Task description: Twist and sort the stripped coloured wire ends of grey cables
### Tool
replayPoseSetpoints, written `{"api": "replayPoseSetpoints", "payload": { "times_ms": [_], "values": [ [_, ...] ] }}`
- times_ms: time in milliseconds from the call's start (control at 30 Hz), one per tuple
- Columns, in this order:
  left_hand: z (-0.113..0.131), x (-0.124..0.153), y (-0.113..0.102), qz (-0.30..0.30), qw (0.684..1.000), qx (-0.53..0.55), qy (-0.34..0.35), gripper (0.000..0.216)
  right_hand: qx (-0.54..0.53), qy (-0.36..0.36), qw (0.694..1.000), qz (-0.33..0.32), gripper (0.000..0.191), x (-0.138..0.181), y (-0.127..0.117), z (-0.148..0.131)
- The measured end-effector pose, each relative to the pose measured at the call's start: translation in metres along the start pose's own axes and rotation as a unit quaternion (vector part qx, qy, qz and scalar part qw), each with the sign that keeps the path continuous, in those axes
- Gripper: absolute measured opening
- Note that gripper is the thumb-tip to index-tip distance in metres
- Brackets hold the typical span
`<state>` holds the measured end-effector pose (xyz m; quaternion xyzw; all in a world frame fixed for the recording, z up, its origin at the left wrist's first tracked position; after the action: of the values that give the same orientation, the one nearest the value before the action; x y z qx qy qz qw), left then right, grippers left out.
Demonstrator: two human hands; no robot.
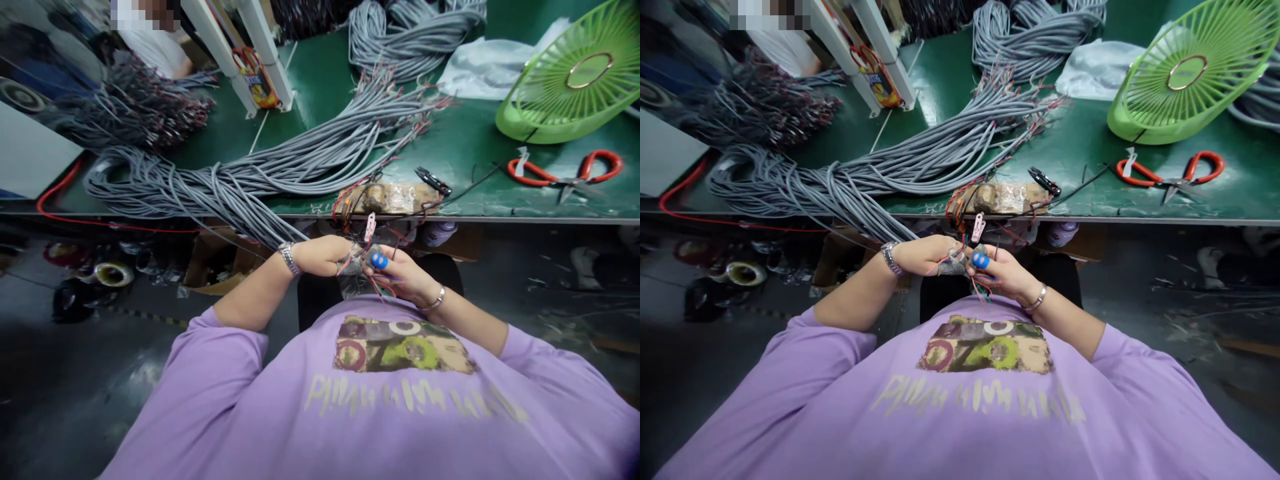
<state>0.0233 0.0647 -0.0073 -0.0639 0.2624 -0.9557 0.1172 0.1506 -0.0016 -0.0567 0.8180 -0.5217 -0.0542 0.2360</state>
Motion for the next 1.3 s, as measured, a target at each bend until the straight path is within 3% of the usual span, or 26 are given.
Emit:
{"api": "replayPoseSetpoints", "payload": {
  "times_ms": [133,300,433,567,733,967,1100,1200,1300],
  "values": [
    [-0.011,-0.008,0.002,-0.047,0.987,0.139,-0.068,0.044,0.071,-0.004,0.996,-0.046,0.047,0.002,-0.001,-0.003],
    [-0.01,-0.003,0.012,-0.119,0.974,0.172,-0.087,0.046,0.123,-0.028,0.991,-0.049,0.045,0.001,-0.005,-0.005],
    [0.003,0.005,0.007,-0.05,0.993,0.107,-0.03,0.06,0.088,-0.041,0.995,0.013,0.045,0.001,-0.013,-0.003],
    [0.014,0.018,0.01,0.062,0.995,-0.074,0.011,0.062,0.046,0.015,0.998,0.029,0.046,-0.001,-0.017,0.005],
    [0.02,0.036,0.032,0.15,0.943,-0.286,0.077,0.044,-0.01,0.109,0.994,0.027,0.054,-0.008,-0.036,0.016],
    [0.006,0.043,0.05,0.299,0.888,-0.339,0.082,0.033,-0.001,0.064,0.988,0.143,0.062,-0.016,-0.072,0.018],
    [-0.004,0.04,0.056,0.343,0.866,-0.358,0.073,0.029,0.131,0.081,0.986,0.07,0.068,-0.007,-0.066,0.012],
    [-0.007,0.039,0.059,0.32,0.87,-0.366,0.084,0.031,0.245,0.06,0.968,-0.012,0.064,-0.001,-0.051,-0.004],
    [-0.008,0.039,0.059,0.29,0.876,-0.376,0.085,0.031,0.308,0.046,0.949,-0.055,0.057,-0.005,-0.034,-0.011]
  ]
}}
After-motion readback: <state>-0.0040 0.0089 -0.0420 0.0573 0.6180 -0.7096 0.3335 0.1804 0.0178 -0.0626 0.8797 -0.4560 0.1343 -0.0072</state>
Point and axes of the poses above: each hand's wrist, its own x-axis away from the middle knuckle, its own y-axis out of the palm, z = x × y, the point moved 5 cm from there along -x, towards the middle knuckle, and after that the axes turned 11 degrees about x, right-handed, at the moved point
